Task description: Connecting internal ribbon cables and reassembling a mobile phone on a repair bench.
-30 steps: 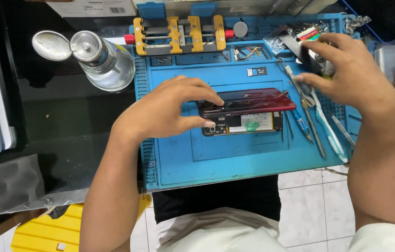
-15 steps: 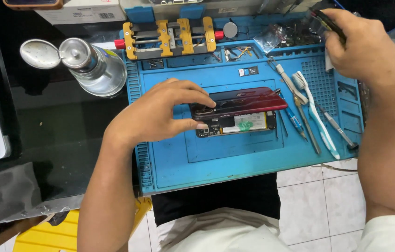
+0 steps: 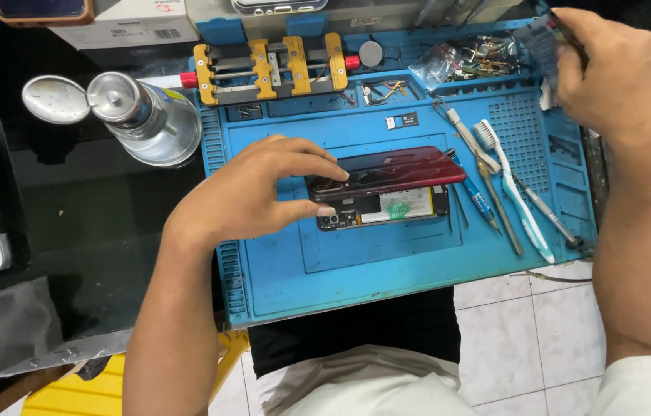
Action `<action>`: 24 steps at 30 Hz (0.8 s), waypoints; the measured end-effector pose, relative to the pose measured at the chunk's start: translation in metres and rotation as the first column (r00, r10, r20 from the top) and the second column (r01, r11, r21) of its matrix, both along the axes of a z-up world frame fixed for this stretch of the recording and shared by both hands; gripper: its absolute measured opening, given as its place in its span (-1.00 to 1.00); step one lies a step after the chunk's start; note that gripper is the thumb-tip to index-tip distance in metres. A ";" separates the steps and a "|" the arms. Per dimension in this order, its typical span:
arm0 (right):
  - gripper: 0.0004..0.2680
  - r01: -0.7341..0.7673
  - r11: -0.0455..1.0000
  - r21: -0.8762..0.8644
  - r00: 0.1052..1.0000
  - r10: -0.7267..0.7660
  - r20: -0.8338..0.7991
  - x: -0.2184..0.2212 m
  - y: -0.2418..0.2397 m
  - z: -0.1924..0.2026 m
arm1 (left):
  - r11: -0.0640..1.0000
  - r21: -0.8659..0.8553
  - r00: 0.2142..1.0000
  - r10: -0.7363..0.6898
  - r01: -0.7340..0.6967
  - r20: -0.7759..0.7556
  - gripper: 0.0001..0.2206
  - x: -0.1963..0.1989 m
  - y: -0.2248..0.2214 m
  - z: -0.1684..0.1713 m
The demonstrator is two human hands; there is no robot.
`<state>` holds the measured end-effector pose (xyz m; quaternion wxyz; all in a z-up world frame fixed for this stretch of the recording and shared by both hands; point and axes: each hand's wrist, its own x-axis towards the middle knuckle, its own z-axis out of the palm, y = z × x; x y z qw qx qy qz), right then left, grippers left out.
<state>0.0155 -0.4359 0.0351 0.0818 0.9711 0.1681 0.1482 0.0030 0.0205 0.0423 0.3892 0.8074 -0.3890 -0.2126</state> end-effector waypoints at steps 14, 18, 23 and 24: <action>-0.72 0.000 0.984 -0.176 0.961 0.049 0.271 0.004 -0.003 -0.005 | 0.999 0.018 1.000 0.026 -0.026 -0.015 -0.64 0.000 -0.002 0.004; -0.89 -0.080 0.962 -0.260 0.886 0.189 0.424 0.013 0.010 -0.019 | 1.000 0.009 1.000 0.025 -0.025 -0.002 -0.63 0.000 -0.001 -0.001; -0.78 -0.225 0.863 -0.452 0.909 0.353 0.221 0.034 0.048 -0.024 | 0.999 0.035 1.000 0.019 -0.018 -0.024 -0.62 0.000 -0.003 0.003; -0.65 -0.250 0.838 -0.485 0.934 0.341 0.108 0.040 0.050 -0.027 | 0.999 0.035 0.999 0.025 -0.024 -0.022 -0.62 0.000 -0.003 0.004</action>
